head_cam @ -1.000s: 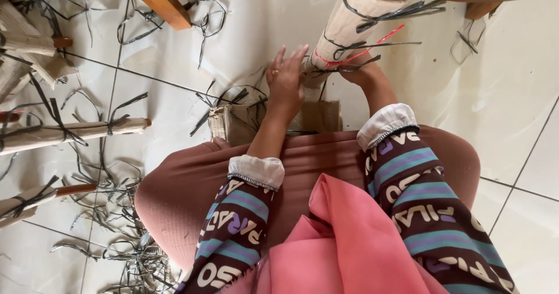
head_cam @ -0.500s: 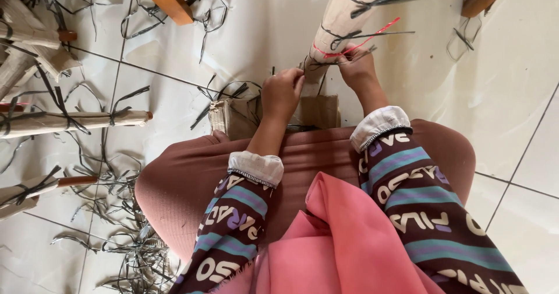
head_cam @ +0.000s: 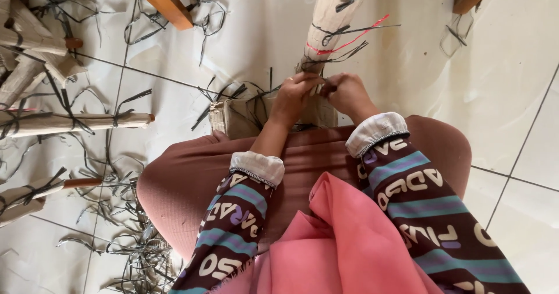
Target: Wrapping a wooden chair leg with protective cardboard and securing it with plastic ties for shipping.
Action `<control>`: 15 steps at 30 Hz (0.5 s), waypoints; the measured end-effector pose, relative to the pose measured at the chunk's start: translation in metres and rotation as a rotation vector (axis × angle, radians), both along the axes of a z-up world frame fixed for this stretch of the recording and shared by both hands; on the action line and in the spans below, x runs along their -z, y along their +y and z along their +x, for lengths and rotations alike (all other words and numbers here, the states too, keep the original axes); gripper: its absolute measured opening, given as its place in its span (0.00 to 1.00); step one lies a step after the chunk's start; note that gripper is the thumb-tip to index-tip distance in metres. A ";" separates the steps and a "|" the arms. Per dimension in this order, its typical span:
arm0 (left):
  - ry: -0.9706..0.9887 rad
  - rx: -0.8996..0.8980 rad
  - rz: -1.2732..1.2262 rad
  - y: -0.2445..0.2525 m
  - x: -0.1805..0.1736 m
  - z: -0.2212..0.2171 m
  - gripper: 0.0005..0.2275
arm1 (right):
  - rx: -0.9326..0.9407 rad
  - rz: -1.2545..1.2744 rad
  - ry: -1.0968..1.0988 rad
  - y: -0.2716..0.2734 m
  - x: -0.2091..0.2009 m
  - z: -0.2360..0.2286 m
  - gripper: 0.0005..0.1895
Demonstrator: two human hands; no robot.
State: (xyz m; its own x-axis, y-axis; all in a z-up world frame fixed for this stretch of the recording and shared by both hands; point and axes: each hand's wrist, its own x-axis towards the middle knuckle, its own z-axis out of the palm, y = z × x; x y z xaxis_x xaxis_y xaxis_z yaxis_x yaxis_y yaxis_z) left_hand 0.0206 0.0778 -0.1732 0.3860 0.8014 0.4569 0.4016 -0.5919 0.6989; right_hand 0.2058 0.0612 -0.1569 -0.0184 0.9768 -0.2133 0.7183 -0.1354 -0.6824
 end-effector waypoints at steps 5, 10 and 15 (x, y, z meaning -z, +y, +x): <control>-0.023 0.010 -0.026 0.000 -0.005 0.000 0.08 | -0.046 -0.046 0.171 -0.007 -0.027 -0.007 0.06; 0.029 -0.051 0.028 0.003 0.006 -0.003 0.07 | -0.036 -0.165 0.306 -0.005 -0.053 -0.006 0.08; 0.025 -0.059 0.011 0.002 -0.001 -0.004 0.07 | 0.191 -0.037 0.261 0.000 -0.054 0.006 0.11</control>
